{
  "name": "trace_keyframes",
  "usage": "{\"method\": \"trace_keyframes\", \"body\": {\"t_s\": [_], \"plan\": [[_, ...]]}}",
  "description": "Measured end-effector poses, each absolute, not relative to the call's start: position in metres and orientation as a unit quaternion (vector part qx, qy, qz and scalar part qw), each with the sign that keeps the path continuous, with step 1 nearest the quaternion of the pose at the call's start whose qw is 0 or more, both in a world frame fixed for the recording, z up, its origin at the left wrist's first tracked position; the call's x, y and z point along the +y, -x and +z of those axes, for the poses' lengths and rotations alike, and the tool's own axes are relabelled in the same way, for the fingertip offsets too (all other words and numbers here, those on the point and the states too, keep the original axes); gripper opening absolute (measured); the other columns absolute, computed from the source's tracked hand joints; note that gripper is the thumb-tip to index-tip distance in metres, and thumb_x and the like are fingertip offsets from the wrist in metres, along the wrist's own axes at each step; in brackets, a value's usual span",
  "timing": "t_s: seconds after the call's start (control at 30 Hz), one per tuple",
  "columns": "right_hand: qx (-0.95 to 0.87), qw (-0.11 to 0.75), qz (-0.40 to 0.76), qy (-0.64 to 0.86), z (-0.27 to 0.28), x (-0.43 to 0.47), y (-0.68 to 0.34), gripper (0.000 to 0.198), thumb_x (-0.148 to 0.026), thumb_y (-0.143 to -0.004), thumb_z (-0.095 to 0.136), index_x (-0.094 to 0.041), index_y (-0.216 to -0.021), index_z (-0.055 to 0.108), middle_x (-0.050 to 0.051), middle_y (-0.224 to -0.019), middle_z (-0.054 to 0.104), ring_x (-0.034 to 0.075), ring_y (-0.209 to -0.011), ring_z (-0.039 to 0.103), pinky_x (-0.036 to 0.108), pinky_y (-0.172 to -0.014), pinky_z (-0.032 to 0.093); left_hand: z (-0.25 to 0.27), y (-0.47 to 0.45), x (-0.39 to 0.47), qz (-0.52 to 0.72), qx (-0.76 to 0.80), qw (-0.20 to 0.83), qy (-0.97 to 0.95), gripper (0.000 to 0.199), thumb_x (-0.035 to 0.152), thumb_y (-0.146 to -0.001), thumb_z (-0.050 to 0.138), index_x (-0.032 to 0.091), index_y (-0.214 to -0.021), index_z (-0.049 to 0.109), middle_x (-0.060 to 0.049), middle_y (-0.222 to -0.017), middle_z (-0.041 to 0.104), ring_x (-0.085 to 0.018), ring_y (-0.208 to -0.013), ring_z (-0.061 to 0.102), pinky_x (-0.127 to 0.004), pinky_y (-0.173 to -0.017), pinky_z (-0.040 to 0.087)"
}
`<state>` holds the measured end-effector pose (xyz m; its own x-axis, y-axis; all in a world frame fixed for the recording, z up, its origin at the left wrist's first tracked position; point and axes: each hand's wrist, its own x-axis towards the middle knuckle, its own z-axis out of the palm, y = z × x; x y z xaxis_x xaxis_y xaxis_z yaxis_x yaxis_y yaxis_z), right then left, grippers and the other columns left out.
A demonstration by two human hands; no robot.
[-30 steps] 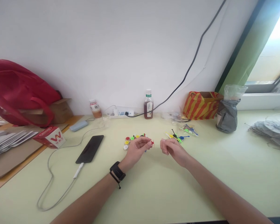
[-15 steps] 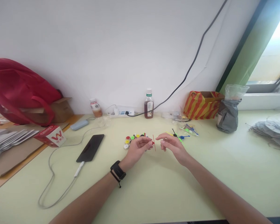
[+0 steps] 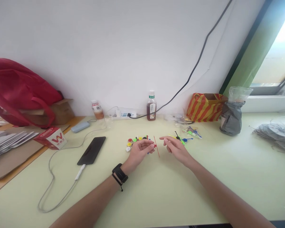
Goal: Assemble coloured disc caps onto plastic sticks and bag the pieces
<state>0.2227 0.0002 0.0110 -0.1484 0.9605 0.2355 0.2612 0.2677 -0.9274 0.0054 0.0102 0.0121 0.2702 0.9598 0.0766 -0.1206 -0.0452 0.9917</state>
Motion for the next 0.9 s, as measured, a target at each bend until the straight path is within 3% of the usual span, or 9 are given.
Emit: {"method": "trace_keyframes", "body": {"t_s": [0.13, 0.33, 0.6, 0.9], "plan": [[-0.658, 0.473, 0.409, 0.42, 0.014, -0.006, -0.222, 0.055, -0.051, -0.1, 0.053, -0.031, -0.15, 0.048, 0.001, -0.096, 0.054, 0.012, -0.063, 0.048, 0.028, -0.059, 0.046, 0.013, -0.005, 0.01, 0.471, 0.377, 0.576, -0.552, 0.035, 0.039, -0.076, 0.088, 0.014, -0.097, 0.076, -0.01, -0.093, 0.079, -0.018, -0.076, 0.072, -0.031, -0.074, 0.057], [-0.709, 0.445, 0.37, 0.402, 0.011, -0.013, -0.216, 0.071, -0.046, -0.102, 0.052, -0.038, -0.164, 0.019, 0.001, -0.101, 0.055, 0.012, -0.064, 0.049, 0.028, -0.061, 0.048, 0.014, -0.005, 0.01, 0.469, 0.383, 0.573, -0.553, 0.033, 0.039, -0.077, 0.087, 0.015, -0.097, 0.076, -0.009, -0.089, 0.078, -0.019, -0.075, 0.073, -0.031, -0.074, 0.057], [-0.733, 0.42, 0.353, 0.401, 0.012, -0.013, -0.217, 0.063, -0.044, -0.103, 0.049, -0.037, -0.162, 0.028, 0.002, -0.1, 0.055, 0.012, -0.064, 0.049, 0.027, -0.059, 0.047, 0.011, -0.003, 0.012, 0.464, 0.384, 0.571, -0.558, 0.032, 0.04, -0.078, 0.086, 0.016, -0.096, 0.076, -0.009, -0.087, 0.077, -0.02, -0.076, 0.073, -0.032, -0.074, 0.057], [-0.738, 0.423, 0.336, 0.404, 0.007, -0.014, -0.215, 0.07, -0.047, -0.102, 0.05, -0.035, -0.164, 0.019, 0.002, -0.1, 0.058, 0.014, -0.065, 0.05, 0.028, -0.061, 0.047, 0.015, -0.004, 0.01, 0.462, 0.384, 0.57, -0.56, 0.029, 0.038, -0.08, 0.084, 0.015, -0.095, 0.076, -0.008, -0.082, 0.076, -0.019, -0.075, 0.072, -0.031, -0.073, 0.057]]}}
